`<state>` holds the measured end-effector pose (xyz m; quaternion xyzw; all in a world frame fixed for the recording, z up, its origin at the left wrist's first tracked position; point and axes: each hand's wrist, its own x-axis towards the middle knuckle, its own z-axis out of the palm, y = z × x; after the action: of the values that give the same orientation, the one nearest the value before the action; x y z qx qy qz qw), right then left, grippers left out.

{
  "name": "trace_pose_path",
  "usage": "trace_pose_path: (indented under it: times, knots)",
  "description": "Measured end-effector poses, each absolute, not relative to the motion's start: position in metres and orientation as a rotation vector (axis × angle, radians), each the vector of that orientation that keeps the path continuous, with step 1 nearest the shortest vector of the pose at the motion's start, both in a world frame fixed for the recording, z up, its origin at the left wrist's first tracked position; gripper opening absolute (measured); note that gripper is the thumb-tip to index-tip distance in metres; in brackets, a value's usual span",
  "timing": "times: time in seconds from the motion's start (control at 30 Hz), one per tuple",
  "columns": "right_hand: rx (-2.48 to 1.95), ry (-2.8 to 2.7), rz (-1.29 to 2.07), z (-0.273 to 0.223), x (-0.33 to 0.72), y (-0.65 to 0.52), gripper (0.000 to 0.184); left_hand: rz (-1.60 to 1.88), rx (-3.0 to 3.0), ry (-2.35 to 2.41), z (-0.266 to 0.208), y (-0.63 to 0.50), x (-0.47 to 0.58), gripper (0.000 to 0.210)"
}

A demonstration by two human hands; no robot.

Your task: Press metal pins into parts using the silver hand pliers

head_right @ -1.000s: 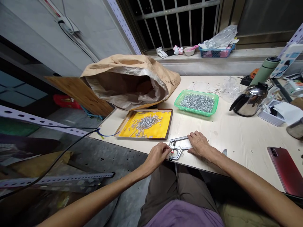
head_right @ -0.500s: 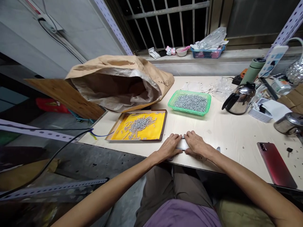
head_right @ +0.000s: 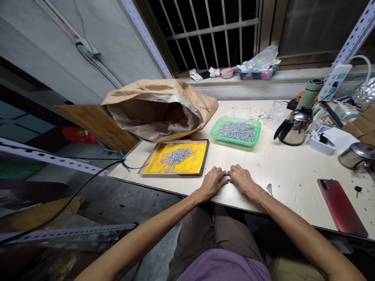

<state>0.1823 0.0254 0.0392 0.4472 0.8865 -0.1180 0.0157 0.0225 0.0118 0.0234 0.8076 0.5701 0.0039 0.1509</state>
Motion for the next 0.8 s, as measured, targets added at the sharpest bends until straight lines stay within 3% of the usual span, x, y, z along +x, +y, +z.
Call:
trace_pose_path:
  times: [0.17,0.3,0.43,0.6,0.8]
  knots:
    - [1.348,2.912,-0.632,0.022,0.2,0.041,0.055,0.339,2.372,1.715,-0.001,-0.004,0.024,0.037]
    - [1.483,2.939,-0.752,0.019,0.205,0.052,0.044,0.562,2.482,1.597,-0.024,-0.03,0.036,0.04]
    - [1.703,3.236,-0.479,0.067,0.175,0.046,0.038,0.61,2.423,1.546,-0.031,-0.045,0.05,0.045]
    - [0.99,3.646,-0.26,0.123,0.126,0.031,0.03,0.691,2.268,1.579,-0.039,-0.038,0.058,0.031]
    - [1.369,3.129,-0.06,0.048,0.157,0.048,0.032,0.747,2.39,1.506,-0.027,-0.043,0.054,0.031]
